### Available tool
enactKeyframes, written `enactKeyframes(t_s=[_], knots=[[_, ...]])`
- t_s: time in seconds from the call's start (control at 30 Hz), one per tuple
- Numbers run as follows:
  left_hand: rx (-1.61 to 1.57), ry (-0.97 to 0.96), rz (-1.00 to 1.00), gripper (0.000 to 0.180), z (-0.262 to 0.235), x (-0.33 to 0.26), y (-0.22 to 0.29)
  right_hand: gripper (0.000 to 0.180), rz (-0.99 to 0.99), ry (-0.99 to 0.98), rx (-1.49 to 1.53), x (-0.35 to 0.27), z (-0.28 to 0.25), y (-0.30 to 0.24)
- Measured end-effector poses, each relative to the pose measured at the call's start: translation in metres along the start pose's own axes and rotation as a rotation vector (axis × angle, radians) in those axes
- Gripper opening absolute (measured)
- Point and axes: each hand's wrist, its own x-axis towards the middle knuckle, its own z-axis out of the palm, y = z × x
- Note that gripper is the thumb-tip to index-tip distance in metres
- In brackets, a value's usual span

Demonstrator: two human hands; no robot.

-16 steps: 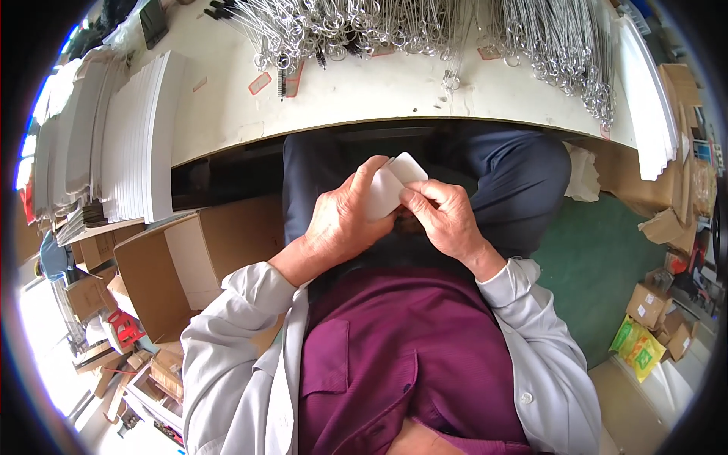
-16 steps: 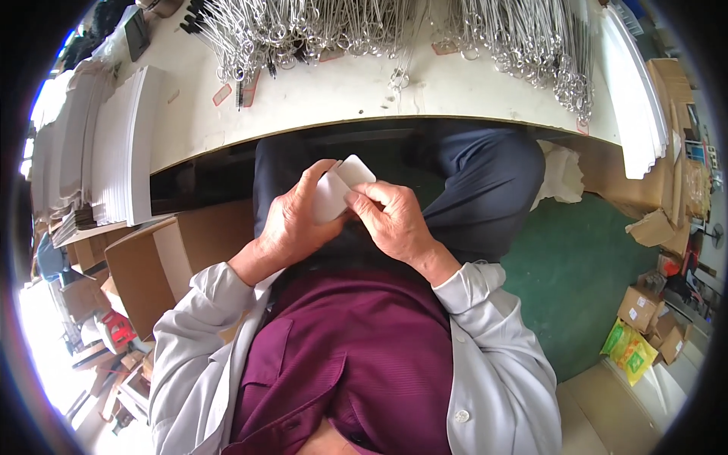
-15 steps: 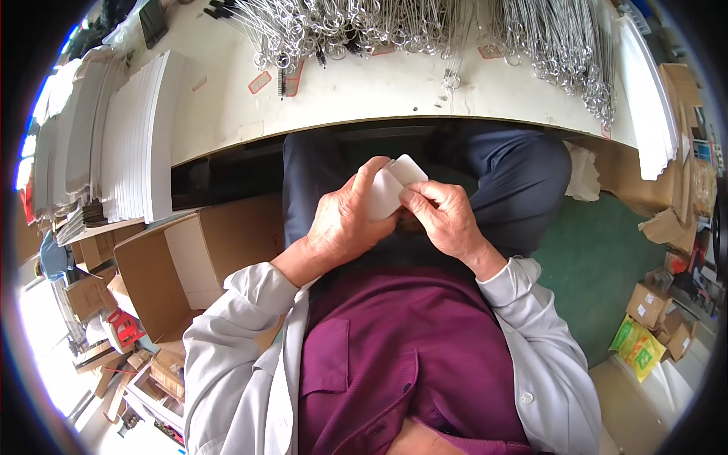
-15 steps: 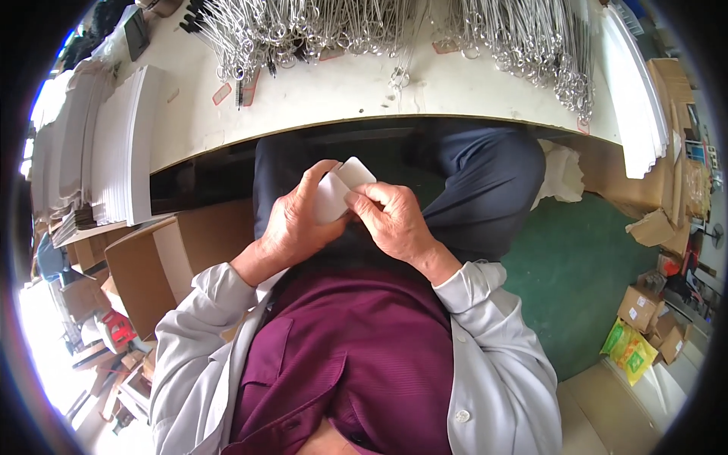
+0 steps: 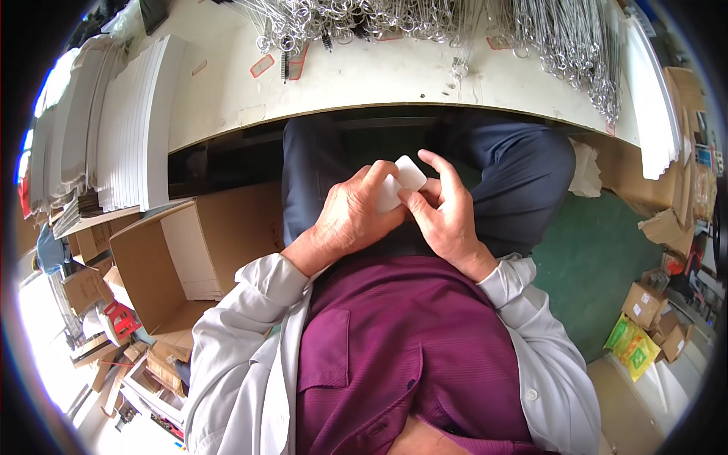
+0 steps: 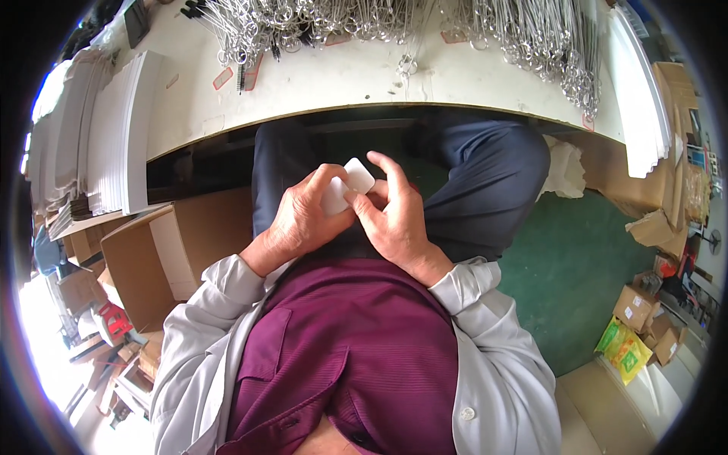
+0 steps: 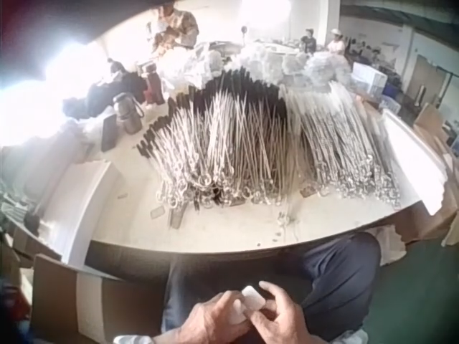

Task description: Assembling small industrial brushes into cardboard packaging strips.

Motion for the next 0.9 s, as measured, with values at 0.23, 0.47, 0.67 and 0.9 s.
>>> enactKeyframes(t_s=[0.23,0.47,0.67,0.9], knots=[[-0.034,0.048,-0.077,0.050,0.007,-0.006,-0.001,0.034,-0.272,-0.031,-0.422,0.005,0.000,-0.004],[-0.028,0.065,-0.139,0.071,0.009,-0.008,0.000,0.023,-0.080,0.056,-0.174,0.007,0.009,-0.002],[0.127,0.178,-0.029,0.058,0.019,-0.010,-0.008,0.018,0.061,0.038,-0.045,0.008,0.015,0.003],[0.109,0.173,-0.013,0.046,0.019,-0.011,-0.004,0.018,0.422,0.042,0.234,0.013,0.003,0.003]])
